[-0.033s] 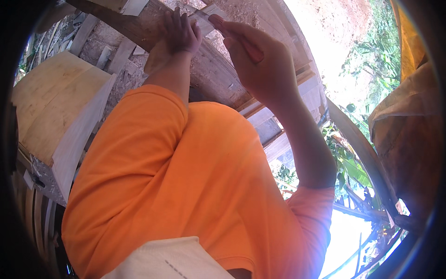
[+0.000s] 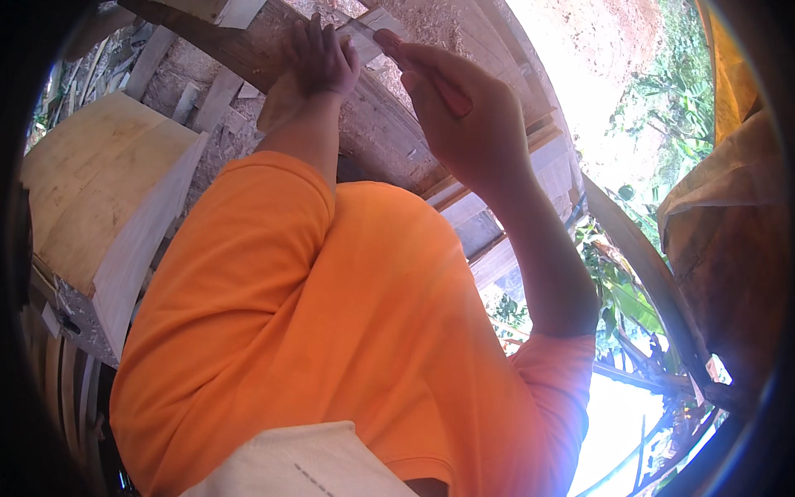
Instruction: The person uses a hand saw to cut a piece of wood that is clamped to a wooden beam. They hold the wood steady with one hand while sawing with the other. After cutting, they pick up the piece of wood and walk away.
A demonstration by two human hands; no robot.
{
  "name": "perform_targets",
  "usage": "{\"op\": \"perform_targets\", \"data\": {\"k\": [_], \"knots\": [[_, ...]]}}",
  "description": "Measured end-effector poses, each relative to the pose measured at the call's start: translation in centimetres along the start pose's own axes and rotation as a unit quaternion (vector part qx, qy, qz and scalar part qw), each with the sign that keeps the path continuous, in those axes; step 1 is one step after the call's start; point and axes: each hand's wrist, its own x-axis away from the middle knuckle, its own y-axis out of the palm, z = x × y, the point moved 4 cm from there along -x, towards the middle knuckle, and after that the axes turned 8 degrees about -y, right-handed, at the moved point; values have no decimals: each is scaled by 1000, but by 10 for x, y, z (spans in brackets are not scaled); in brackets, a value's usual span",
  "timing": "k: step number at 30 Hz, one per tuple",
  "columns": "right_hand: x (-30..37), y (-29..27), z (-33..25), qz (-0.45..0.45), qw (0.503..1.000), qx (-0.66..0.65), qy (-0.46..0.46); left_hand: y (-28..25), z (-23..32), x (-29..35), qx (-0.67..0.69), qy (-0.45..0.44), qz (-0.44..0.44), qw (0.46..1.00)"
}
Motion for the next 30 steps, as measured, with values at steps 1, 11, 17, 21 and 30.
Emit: {"op": "perform_targets", "data": {"k": [1, 11, 17, 21, 30], "knots": [[5, 0, 2, 10, 1000, -6, -5, -1, 0, 0, -2, 0, -1, 1000], [48, -27, -5, 16, 998, -24, 49, -4, 1, -2, -8, 4, 1, 1000], [68, -38, -13, -1, 998, -13, 59, 0, -1, 0, -30, -1, -6, 1000], [69, -40, -25, -23, 998, -3, 56, -3, 0, -1, -2, 4, 2, 1000], [-24, 30, 28, -48, 993, -93, -47, -14, -7, -4, -1, -25, -47, 999]]}}
